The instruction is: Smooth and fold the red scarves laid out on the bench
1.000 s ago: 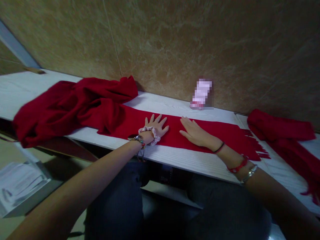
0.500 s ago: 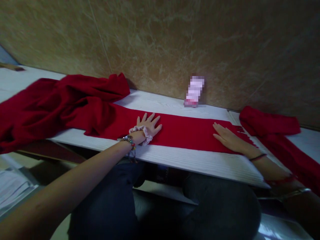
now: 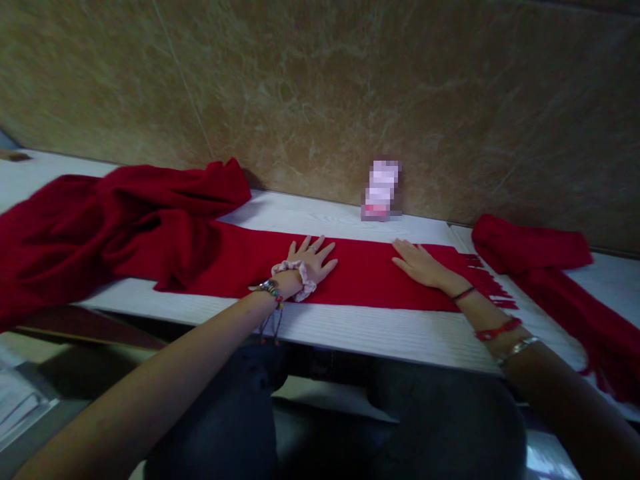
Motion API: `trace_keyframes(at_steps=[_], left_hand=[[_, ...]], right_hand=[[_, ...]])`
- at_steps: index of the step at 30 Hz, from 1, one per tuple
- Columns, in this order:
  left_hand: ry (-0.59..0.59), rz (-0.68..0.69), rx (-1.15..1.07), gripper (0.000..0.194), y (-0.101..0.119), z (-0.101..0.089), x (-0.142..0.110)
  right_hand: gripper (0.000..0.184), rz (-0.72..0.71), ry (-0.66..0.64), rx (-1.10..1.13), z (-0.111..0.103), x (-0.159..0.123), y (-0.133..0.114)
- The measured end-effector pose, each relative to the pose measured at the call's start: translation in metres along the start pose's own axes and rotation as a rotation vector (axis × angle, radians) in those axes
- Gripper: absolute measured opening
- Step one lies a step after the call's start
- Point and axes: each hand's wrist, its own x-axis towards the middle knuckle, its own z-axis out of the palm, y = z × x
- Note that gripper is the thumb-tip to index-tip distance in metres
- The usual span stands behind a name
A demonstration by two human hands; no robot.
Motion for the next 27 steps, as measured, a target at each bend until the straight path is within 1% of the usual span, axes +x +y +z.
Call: trace_keyframes(at_steps=[3, 5, 7, 9, 10, 12, 15, 18, 20, 21, 23, 27], left_hand=[[0.000, 0.007, -0.001, 0.051, 0.000, -0.002, -0.002], [0.001, 0.005, -0.001, 0.051, 0.002, -0.004, -0.004], [0.004, -0.001, -0.003, 0.051, 0.004, -0.005, -0.005], [0.001, -0.001, -0.007, 0.051, 0.005, -0.005, -0.004], [-0.005, 0.001, -0.010, 0.051, 0.004, -0.005, -0.003], [-0.010, 0.011, -0.009, 0.050, 0.001, -0.007, -0.002], [-0.013, -0.038, 0.009, 0.049, -0.012, -0.011, -0.007], [-0.055, -0.067, 0.032, 0.049, -0.032, -0.015, -0.019], [-0.066, -0.070, 0.052, 0.049, -0.042, -0.016, -0.026], [-0.059, -0.091, 0.061, 0.049, -0.046, -0.015, -0.029], [-0.034, -0.145, 0.073, 0.049, -0.052, -0.012, -0.030], [-0.022, -0.146, 0.074, 0.051, -0.068, -0.004, -0.026]], right_hand=[[0.058, 0.171, 0.038, 0.003, 0.000, -0.022, 0.051], [0.058, 0.244, 0.046, -0.002, -0.004, -0.034, 0.075], [0.060, 0.285, 0.054, -0.009, -0.010, -0.041, 0.085], [0.063, 0.295, 0.072, -0.018, -0.016, -0.041, 0.081], [0.064, 0.285, 0.086, -0.020, -0.019, -0.038, 0.073], [0.064, 0.218, 0.103, -0.004, -0.024, -0.029, 0.046], [0.067, -0.012, 0.066, 0.096, -0.027, -0.008, -0.012], [0.065, -0.227, 0.027, 0.159, -0.023, 0.014, -0.071], [0.063, -0.338, -0.014, 0.170, -0.016, 0.023, -0.099], [0.061, -0.369, -0.029, 0.157, -0.012, 0.025, -0.108], [0.056, -0.384, -0.037, 0.115, -0.006, 0.025, -0.117], [0.052, -0.340, -0.019, 0.065, 0.000, 0.017, -0.114]])
